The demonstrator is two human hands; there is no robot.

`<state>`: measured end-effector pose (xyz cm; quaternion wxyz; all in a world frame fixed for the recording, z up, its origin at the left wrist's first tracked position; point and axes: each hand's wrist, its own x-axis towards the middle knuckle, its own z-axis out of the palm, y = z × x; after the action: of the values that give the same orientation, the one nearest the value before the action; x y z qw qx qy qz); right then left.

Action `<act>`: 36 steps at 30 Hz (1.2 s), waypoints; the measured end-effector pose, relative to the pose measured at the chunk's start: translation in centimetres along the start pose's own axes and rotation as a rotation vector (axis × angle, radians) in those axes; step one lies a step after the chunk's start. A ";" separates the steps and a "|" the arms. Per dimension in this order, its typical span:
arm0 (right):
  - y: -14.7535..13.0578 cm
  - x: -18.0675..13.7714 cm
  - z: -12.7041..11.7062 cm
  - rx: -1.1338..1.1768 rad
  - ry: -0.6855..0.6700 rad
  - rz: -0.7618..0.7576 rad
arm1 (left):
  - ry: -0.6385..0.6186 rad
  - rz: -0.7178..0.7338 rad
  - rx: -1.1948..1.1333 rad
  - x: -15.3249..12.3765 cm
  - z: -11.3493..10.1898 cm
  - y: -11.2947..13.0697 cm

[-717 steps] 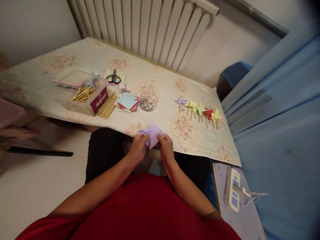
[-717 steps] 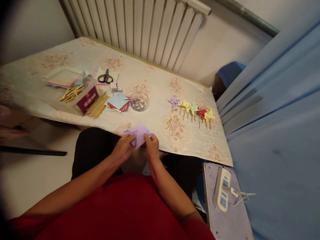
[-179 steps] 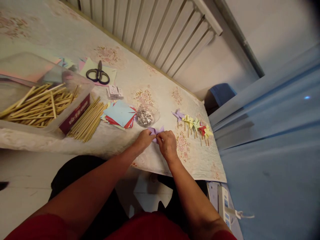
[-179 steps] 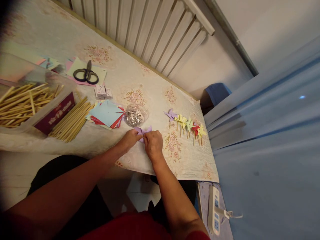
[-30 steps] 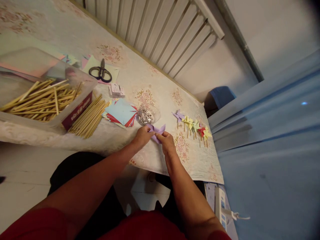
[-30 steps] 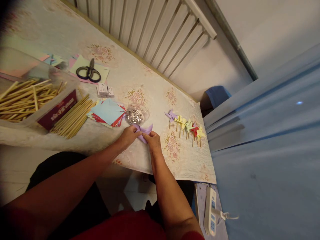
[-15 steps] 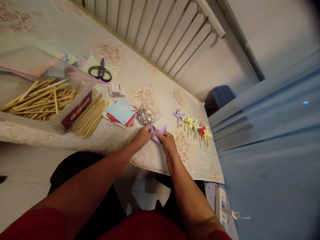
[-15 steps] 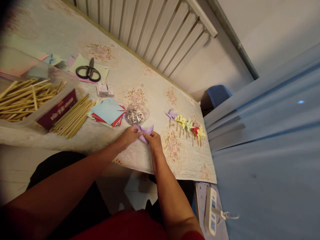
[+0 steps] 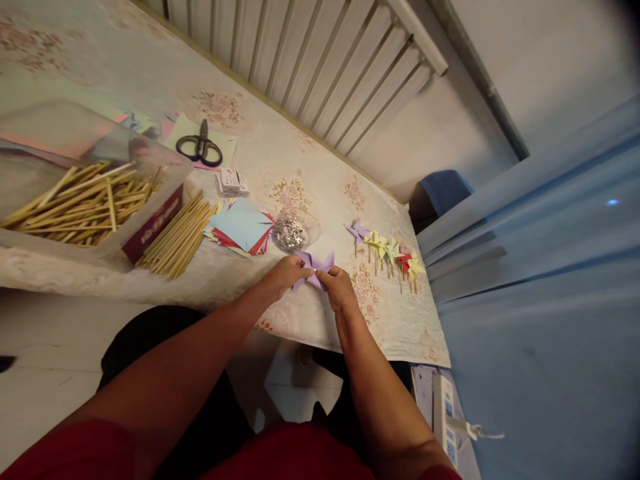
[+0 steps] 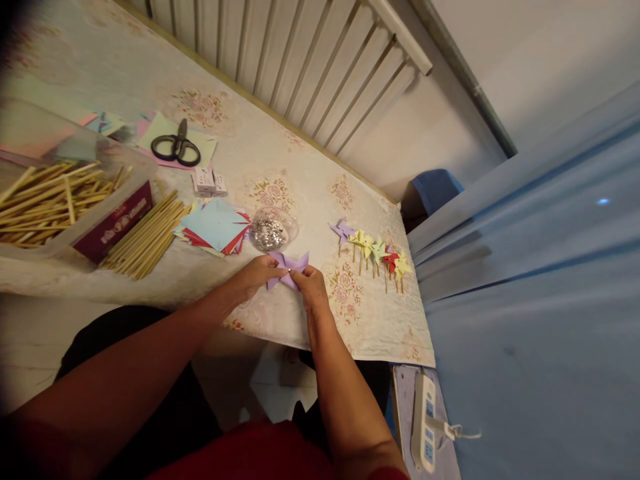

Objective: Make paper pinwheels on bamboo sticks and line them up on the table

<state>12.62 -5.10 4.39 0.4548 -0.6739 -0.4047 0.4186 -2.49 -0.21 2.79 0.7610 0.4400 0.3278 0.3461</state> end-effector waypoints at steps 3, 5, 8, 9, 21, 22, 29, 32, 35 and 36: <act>-0.2 -0.2 0.2 -0.003 -0.011 0.005 | 0.022 0.014 -0.010 0.1 0.2 0.0; -0.5 -0.4 0.3 0.033 -0.037 0.012 | 0.026 0.030 -0.023 0.0 0.3 0.2; -1.2 -1.0 0.3 0.099 -0.078 0.016 | 0.028 0.044 -0.047 -0.4 0.5 0.8; -1.5 -1.2 0.3 0.117 -0.083 0.019 | 0.031 0.041 -0.049 -0.6 0.5 1.1; 1.4 -2.4 -2.2 0.226 0.109 0.123 | 0.051 -0.005 -0.125 -0.5 0.3 0.7; 2.0 -2.4 -2.3 0.229 0.128 0.127 | 0.047 -0.010 -0.120 -0.4 0.3 0.6; 3.8 -2.8 -2.2 0.245 0.224 0.084 | 0.100 -0.003 -0.124 0.1 0.2 -0.1; 3.9 -3.0 -2.2 0.242 0.217 0.052 | 0.129 -0.022 -0.111 0.1 0.2 -0.2; 4.1 -3.0 -2.2 0.235 0.217 0.049 | 0.131 -0.028 -0.099 -0.1 0.2 -0.2; 4.2 -3.0 -2.2 0.237 0.222 0.051 | 0.130 -0.030 -0.100 -0.1 0.2 -0.2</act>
<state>14.45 -9.55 1.50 0.5622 -0.6677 -0.2826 0.3978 -2.35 -0.45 2.71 0.7643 0.3731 0.3655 0.3783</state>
